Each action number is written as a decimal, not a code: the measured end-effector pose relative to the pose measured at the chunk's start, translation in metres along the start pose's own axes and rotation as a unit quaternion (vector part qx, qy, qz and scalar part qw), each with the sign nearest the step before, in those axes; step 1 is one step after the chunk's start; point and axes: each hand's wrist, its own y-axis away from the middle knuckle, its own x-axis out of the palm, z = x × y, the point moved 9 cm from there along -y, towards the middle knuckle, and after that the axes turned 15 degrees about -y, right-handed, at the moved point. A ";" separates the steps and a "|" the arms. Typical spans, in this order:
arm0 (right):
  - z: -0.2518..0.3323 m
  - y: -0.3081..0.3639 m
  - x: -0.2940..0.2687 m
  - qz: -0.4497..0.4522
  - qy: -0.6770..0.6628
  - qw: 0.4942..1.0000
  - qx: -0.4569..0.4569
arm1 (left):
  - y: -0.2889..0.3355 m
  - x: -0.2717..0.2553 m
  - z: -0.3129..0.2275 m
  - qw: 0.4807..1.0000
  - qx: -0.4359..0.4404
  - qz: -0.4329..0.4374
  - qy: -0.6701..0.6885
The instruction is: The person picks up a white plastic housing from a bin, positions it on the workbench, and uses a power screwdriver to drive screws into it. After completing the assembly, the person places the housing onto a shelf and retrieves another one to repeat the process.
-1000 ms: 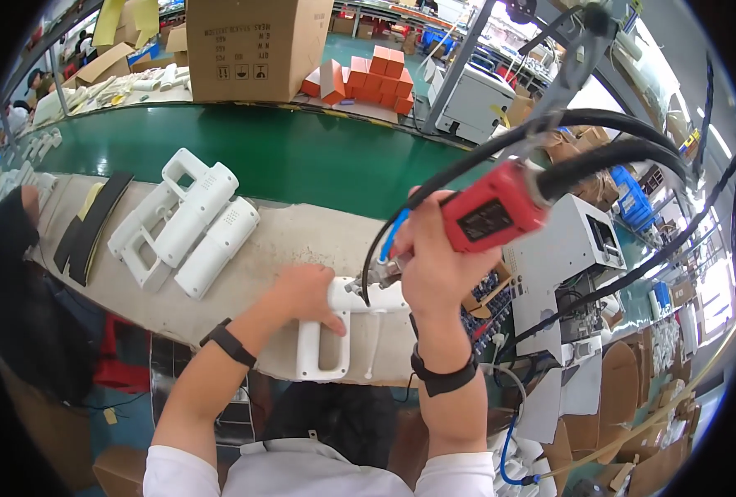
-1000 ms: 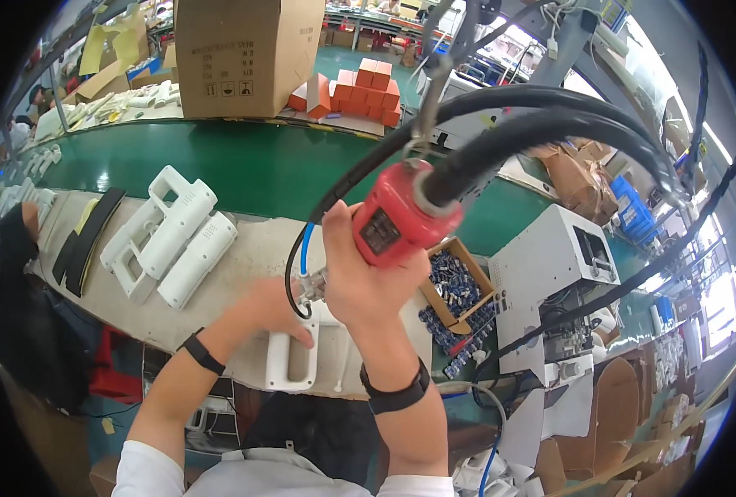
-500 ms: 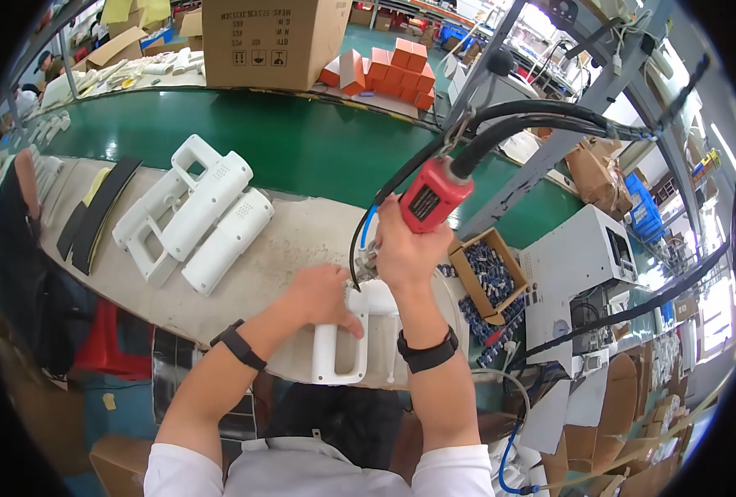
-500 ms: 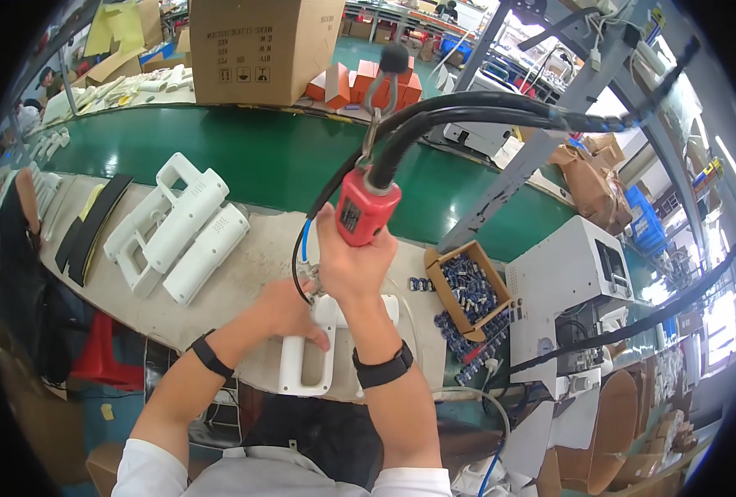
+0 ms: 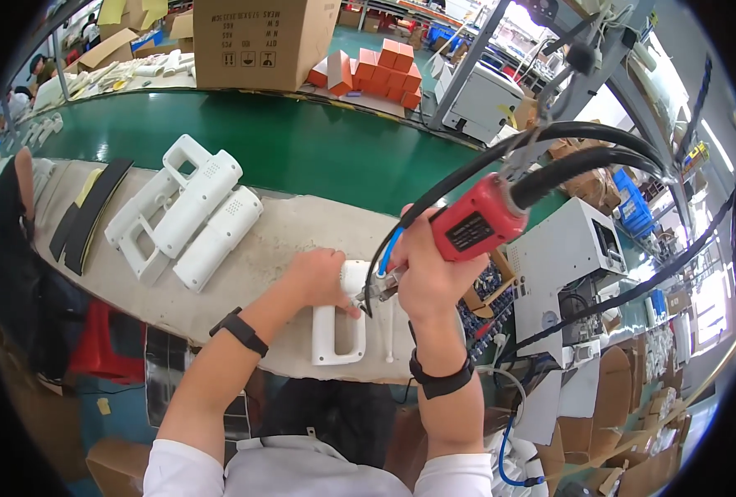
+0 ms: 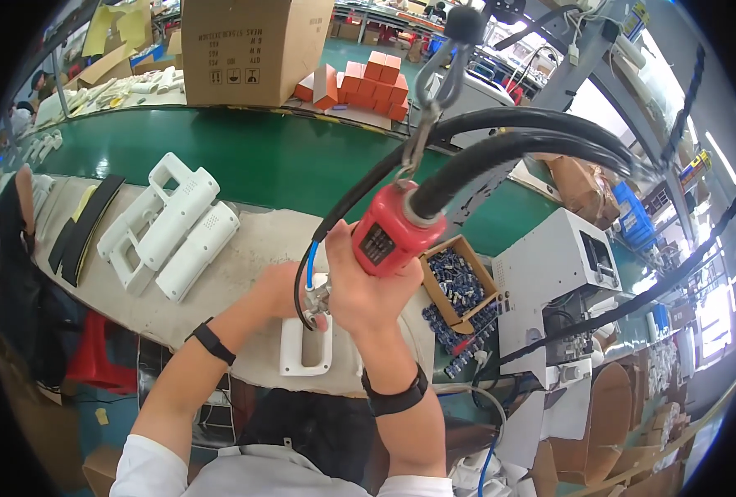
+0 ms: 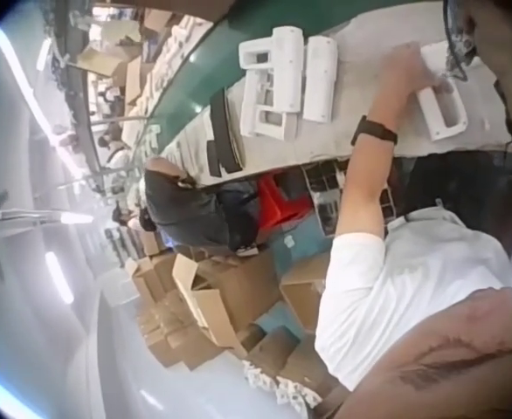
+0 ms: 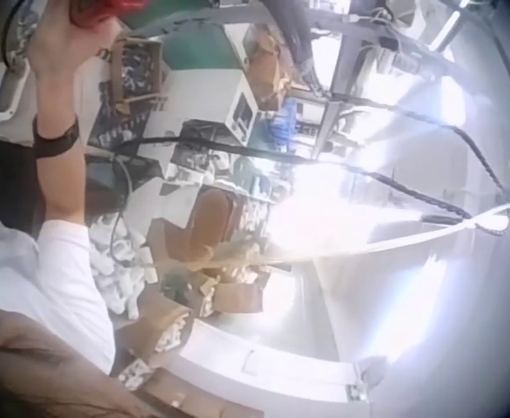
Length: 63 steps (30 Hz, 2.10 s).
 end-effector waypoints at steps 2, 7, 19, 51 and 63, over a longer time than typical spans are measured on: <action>-0.027 0.008 -0.006 -0.008 0.011 0.999 0.030 | 0.001 -0.003 -0.002 1.000 0.000 -0.006 0.001; -0.045 0.017 -0.002 0.016 -0.009 0.999 0.044 | 0.009 -0.006 0.003 0.998 0.001 -0.058 0.001; 0.015 -0.016 0.046 0.054 -0.036 0.997 -0.043 | 0.048 0.050 0.014 0.979 -0.102 -0.096 0.151; -0.021 0.006 0.037 0.028 -0.045 0.998 0.029 | 0.035 0.055 0.015 0.966 -0.143 -0.098 0.192; -0.009 0.005 0.019 0.008 -0.047 0.998 0.027 | 0.038 0.040 0.011 0.957 -0.130 -0.126 0.227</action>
